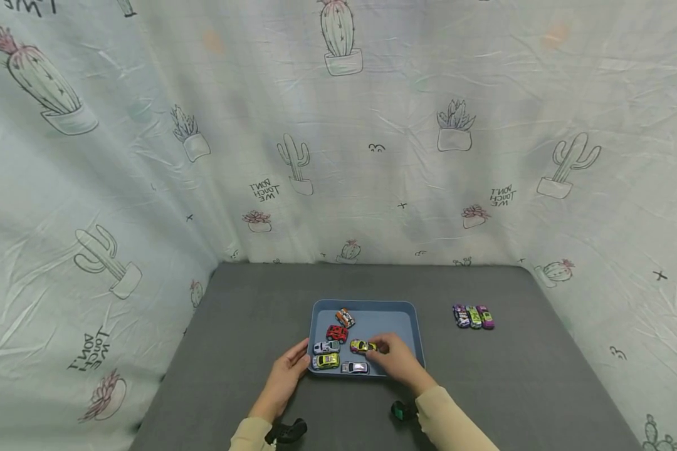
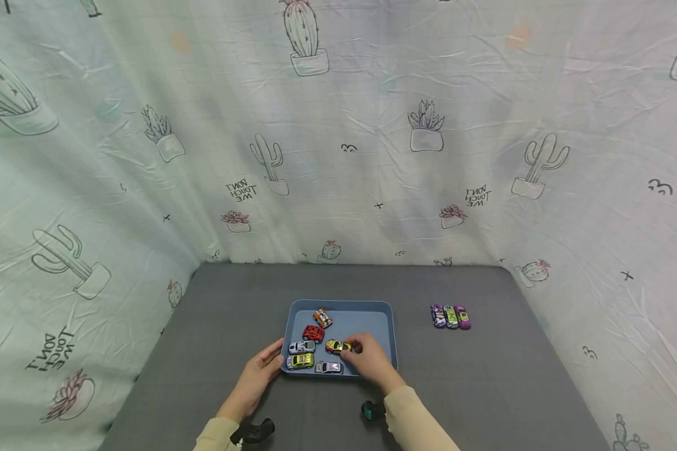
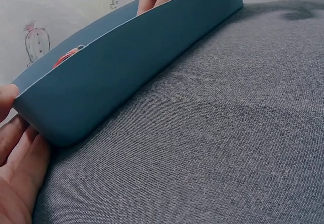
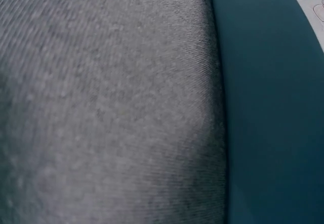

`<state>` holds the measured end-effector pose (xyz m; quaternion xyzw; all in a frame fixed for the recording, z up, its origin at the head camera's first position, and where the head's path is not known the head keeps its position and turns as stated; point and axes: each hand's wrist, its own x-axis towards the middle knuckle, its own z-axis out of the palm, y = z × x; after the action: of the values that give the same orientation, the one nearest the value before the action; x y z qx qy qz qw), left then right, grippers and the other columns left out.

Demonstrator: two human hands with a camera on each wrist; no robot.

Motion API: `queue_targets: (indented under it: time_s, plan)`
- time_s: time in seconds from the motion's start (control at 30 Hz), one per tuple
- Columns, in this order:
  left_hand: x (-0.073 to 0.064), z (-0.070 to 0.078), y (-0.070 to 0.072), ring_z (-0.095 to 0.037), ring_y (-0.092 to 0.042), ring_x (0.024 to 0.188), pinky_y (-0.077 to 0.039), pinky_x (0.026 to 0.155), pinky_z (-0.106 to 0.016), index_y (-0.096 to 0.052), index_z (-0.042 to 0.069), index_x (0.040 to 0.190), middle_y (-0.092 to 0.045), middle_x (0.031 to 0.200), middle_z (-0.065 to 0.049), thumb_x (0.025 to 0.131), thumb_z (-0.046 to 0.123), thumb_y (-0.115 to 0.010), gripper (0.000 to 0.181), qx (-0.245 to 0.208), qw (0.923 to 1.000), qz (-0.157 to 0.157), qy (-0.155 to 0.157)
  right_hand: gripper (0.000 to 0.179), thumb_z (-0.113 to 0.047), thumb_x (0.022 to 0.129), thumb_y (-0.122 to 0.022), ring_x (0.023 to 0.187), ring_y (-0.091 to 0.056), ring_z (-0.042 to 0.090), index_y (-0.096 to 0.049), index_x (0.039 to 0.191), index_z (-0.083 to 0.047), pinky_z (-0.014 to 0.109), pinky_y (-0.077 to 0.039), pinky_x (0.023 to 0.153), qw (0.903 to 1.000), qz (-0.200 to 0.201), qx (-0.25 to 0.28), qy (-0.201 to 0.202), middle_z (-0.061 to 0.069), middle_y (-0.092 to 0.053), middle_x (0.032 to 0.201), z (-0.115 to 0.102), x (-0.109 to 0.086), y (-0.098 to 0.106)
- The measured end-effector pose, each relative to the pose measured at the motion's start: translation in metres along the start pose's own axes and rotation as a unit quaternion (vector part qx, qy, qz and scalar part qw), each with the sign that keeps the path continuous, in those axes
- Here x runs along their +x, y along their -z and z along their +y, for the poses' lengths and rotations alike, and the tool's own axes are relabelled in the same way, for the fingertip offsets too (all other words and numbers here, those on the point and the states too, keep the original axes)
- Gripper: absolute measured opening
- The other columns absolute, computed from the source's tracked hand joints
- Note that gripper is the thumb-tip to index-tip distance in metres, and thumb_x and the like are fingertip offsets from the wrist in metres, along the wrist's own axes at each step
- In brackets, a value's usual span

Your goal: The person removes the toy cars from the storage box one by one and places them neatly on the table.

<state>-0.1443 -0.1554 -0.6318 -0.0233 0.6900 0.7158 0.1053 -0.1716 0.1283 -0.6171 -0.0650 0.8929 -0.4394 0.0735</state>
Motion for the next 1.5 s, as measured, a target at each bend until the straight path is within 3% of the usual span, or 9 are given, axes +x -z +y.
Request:
queue_targets:
  time_s: [0.37, 0.63, 0.93, 1.13, 1.33, 1.5]
  plan:
    - [0.001, -0.001, 0.0, -0.028, -0.043, 0.132, -0.043, 0.103, -0.034, -0.044, 0.008, 0.145, -0.045, 0.144, -0.018, 0.101, 0.014, -0.052, 0.045, -0.001, 1.0, -0.006, 0.002, 0.024, -0.019, 0.086, -0.073, 0.089, -0.053, 0.016, -0.067, 0.107, -0.011, 0.037, -0.049, 0.076, 0.9999, 0.008, -0.002, 0.007, 0.001, -0.056, 0.1, 0.002, -0.001, 0.001]
    - [-0.001, 0.002, 0.0, -0.029, -0.044, 0.131, -0.043, 0.102, -0.036, -0.044, 0.008, 0.145, -0.045, 0.144, -0.017, 0.101, 0.017, -0.054, 0.046, 0.014, 0.9998, -0.009, 0.006, 0.03, -0.029, 0.085, -0.076, 0.087, -0.052, 0.015, -0.07, 0.109, -0.012, 0.036, -0.048, 0.074, 0.9997, 0.003, -0.014, 0.021, -0.001, -0.057, 0.099, 0.002, -0.001, 0.0]
    - [-0.001, 0.0, 0.0, -0.029, -0.043, 0.131, -0.043, 0.103, -0.035, -0.043, 0.005, 0.145, -0.044, 0.144, -0.019, 0.101, 0.013, -0.052, 0.045, -0.004, 0.9999, -0.009, 0.005, 0.023, -0.022, 0.087, -0.073, 0.086, -0.053, 0.014, -0.068, 0.106, -0.01, 0.036, -0.049, 0.074, 0.999, 0.006, -0.038, 0.024, 0.0, -0.056, 0.097, 0.0, -0.004, 0.001]
    - [-0.001, -0.002, -0.001, -0.028, -0.043, 0.131, -0.043, 0.102, -0.033, -0.043, 0.006, 0.145, -0.044, 0.145, -0.019, 0.101, 0.014, -0.052, 0.046, -0.005, 0.9999, -0.009, 0.008, 0.02, -0.017, 0.088, -0.072, 0.082, -0.055, 0.011, -0.066, 0.106, -0.011, 0.035, -0.05, 0.071, 0.998, 0.034, -0.044, 0.03, -0.002, -0.059, 0.093, -0.005, -0.011, 0.016]
    - [-0.003, -0.001, 0.001, -0.028, -0.043, 0.131, -0.043, 0.102, -0.033, -0.042, 0.005, 0.146, -0.043, 0.145, -0.02, 0.101, 0.013, -0.052, 0.046, -0.008, 0.9999, -0.007, 0.007, 0.024, -0.016, 0.089, -0.072, 0.075, -0.053, 0.01, -0.066, 0.111, -0.01, 0.027, -0.046, 0.06, 0.9932, 0.105, -0.024, 0.044, 0.0, -0.058, 0.094, -0.003, -0.018, 0.04]
    - [-0.003, 0.001, 0.002, -0.027, -0.043, 0.132, -0.042, 0.103, -0.033, -0.043, 0.007, 0.146, -0.043, 0.145, -0.019, 0.101, 0.015, -0.052, 0.046, -0.003, 1.0, -0.004, 0.005, 0.032, -0.025, 0.094, -0.066, 0.08, -0.054, 0.016, -0.062, 0.121, -0.009, 0.027, -0.047, 0.06, 0.989, 0.147, -0.006, 0.011, 0.006, -0.059, 0.102, 0.007, -0.027, 0.074]
